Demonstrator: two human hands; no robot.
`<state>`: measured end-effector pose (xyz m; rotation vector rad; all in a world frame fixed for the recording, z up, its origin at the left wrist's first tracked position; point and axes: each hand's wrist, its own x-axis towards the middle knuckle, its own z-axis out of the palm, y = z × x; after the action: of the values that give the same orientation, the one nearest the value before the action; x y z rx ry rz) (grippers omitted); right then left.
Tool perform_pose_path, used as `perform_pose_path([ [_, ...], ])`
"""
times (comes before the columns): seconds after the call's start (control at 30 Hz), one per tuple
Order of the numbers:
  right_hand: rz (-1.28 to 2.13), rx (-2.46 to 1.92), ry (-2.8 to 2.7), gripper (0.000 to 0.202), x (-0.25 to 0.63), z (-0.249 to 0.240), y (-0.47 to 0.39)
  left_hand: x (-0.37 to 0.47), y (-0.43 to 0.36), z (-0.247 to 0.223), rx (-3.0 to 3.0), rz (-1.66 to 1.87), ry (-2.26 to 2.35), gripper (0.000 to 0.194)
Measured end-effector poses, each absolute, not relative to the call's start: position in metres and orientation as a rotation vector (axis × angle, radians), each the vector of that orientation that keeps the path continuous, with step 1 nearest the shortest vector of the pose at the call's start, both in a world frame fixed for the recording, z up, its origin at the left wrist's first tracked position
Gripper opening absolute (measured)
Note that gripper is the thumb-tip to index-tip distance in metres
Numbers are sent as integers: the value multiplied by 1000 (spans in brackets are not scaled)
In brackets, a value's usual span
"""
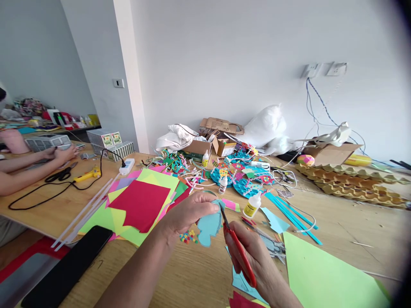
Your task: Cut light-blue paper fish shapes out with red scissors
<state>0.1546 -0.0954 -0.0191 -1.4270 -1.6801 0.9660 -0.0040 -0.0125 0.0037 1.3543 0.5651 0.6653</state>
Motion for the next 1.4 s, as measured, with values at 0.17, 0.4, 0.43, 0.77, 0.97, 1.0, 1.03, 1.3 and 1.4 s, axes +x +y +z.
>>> perform_pose_path([
  [0.17, 1024, -1397, -1620, 35, 153, -21, -95, -3, -13, 5, 1369, 680, 563, 26],
  [0.4, 1065, -1373, -1555, 41, 152, -26, -93, 1, -17, 5, 1406, 812, 610, 29],
  [0.43, 1063, -1367, -1555, 41, 152, -25, -94, 2, -17, 5, 1411, 822, 608, 29],
  [0.77, 1091, -1351, -1518, 45, 149, -23, -94, 3, -18, 5, 1438, 816, 588, 31],
  [0.97, 1071, -1357, -1523, 48, 149, -30, -93, 3, -19, 7, 1422, 804, 594, 30],
  [1.0, 1058, -1354, -1522, 48, 150, -32, -93, 3, -19, 7, 1429, 805, 596, 30],
  [1.03, 1048, -1348, -1522, 49, 150, -34, -93, 3, -19, 8, 1439, 805, 595, 31],
  [1.3, 1055, -1327, -1514, 47, 150, -37, -91, 4, -18, 5, 1501, 822, 601, 32],
  [1.4, 1054, -1357, -1536, 46, 150, -32, -93, 4, -19, 6, 1519, 806, 618, 31],
])
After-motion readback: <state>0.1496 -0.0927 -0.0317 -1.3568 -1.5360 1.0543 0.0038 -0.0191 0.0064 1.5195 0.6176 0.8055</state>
